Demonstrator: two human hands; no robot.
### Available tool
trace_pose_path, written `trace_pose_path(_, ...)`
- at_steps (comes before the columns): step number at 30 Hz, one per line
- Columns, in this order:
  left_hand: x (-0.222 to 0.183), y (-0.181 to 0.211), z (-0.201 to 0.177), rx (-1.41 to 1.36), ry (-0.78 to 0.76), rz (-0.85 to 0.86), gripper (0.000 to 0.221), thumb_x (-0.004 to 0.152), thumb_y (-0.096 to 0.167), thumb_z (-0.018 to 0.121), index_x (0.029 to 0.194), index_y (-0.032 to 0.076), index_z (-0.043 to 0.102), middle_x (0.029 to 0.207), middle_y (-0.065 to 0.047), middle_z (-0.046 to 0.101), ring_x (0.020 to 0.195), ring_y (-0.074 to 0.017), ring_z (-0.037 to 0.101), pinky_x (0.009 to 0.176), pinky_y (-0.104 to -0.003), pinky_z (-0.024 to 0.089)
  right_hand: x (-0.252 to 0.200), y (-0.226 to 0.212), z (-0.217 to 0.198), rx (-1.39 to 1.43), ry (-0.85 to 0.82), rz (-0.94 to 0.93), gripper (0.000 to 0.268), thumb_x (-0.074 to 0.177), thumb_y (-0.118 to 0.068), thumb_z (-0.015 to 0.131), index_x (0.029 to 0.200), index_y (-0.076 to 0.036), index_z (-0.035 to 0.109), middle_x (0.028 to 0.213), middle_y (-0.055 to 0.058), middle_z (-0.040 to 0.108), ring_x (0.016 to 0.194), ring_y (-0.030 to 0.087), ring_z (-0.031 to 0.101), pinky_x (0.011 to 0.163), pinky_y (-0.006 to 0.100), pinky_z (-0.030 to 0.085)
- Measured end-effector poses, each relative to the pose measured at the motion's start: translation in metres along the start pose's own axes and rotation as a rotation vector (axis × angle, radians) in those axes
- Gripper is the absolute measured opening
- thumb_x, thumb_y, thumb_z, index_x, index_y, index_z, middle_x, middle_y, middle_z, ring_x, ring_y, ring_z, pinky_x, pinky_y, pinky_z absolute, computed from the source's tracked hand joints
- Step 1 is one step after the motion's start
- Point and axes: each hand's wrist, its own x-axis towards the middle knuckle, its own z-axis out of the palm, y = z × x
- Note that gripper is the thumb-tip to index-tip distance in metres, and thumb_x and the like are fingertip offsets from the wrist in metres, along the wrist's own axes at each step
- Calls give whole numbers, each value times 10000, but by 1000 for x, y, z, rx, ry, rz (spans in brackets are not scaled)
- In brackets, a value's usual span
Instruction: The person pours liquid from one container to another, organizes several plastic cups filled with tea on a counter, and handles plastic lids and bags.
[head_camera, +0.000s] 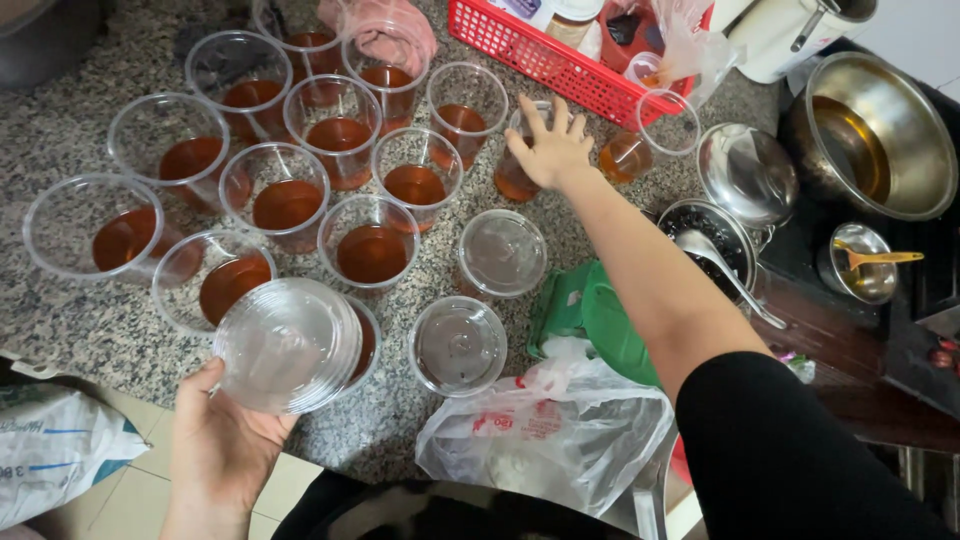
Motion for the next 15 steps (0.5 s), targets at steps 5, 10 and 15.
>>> trace_pose_path(5, -8, 3, 1, -18, -46, 27, 615, 944, 399, 541, 1449, 52, 496, 1422, -143, 611, 1263, -306, 617, 988, -437, 513, -18, 4, 0, -1, -102, -18, 822, 917, -772, 339, 1630, -443, 99, 1725, 153, -18, 1538, 552, 20, 1189, 720, 119)
trace_pose_path(10, -19, 2, 8, -30, -95, 64, 620, 923, 372, 549, 1456, 62, 487, 1431, -146, 608, 1270, -302, 615, 1039, -462, 506, -43, 9, 3, 11, -154, -66, 867, 877, -809, 324, 1635, -467, 78, 1734, 141, -52, 1531, 563, -1, 1219, 700, 70)
trace_pose_path(15, -23, -1, -1, -59, -201, 72, 561, 989, 317, 555, 1462, 25, 473, 1442, -152, 594, 1268, -260, 620, 1052, -441, 515, -85, -3, -11, -126, 158, -324, 979, 974, -691, 527, 1639, -59, 187, 1678, 313, -7, 1531, 568, 13, 1189, 714, 56)
